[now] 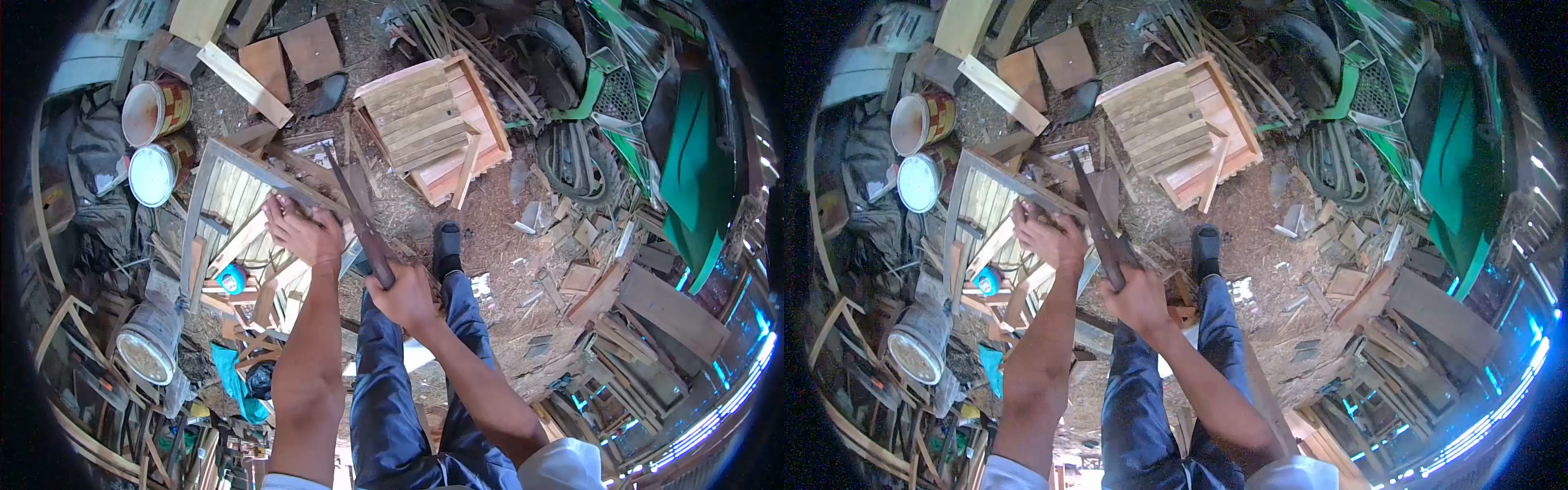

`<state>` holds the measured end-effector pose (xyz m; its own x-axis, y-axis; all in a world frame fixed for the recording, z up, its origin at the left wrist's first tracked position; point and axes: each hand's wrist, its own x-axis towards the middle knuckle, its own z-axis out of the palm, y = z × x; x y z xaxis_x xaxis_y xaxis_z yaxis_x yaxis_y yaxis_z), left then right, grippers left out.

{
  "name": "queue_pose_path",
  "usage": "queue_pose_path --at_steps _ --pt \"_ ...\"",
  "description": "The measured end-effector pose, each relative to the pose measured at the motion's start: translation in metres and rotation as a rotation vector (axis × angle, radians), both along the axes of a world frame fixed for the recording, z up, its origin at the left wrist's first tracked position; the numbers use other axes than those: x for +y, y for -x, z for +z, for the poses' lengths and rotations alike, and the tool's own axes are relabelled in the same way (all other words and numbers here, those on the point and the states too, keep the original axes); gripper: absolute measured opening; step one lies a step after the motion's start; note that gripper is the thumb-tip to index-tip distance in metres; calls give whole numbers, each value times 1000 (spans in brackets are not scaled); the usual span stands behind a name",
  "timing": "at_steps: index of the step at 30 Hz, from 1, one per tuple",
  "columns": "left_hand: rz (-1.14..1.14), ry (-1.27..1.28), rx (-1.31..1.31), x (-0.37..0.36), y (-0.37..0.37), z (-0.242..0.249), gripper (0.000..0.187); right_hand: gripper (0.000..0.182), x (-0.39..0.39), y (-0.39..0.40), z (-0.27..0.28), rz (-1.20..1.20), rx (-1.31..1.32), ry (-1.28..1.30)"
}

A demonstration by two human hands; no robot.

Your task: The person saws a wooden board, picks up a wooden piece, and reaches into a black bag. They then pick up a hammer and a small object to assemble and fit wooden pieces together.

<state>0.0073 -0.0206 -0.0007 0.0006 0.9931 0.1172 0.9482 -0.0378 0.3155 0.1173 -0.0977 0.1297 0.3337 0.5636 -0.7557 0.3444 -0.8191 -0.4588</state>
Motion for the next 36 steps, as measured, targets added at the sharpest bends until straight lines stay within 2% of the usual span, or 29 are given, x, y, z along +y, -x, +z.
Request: queue_pose_path --at_steps 3,9,14,20,22,23,25,28,31,32,36 --pt "0 -38 11 2 5 -7 52 24 -10 7 -6 80 -94 -73" --pt "-22 -71 12 1 4 -9 52 28 26 22 9 135 -140 7" --pt "-44 -81 20 -1 7 -11 49 27 -4 55 -15 118 -232 -231" --pt "-40 -62 37 0 5 -8 50 27 -9 20 -9 152 -97 -188" --pt "-20 -39 6 -1 0 -3 49 24 -11 -19 -9 13 80 -192" --pt "-2 -34 -5 0 -2 -1 49 22 -15 -29 -19 -353 299 -189" --pt "-7 -44 -6 1 -2 -2 50 22 -13 -43 -19 -490 485 -31" --pt "-11 -45 24 2 1 -5 50 15 -11 -26 -13 -856 587 -6" --pt "-25 -65 10 3 1 -5 49 17 -17 -37 18 -913 621 -47" --pt "-44 -80 10 3 3 -7 50 18 -18 -37 35 -809 484 -42" --pt "-33 -84 3 3 3 -8 54 13 -48 -34 67 -332 246 -38"
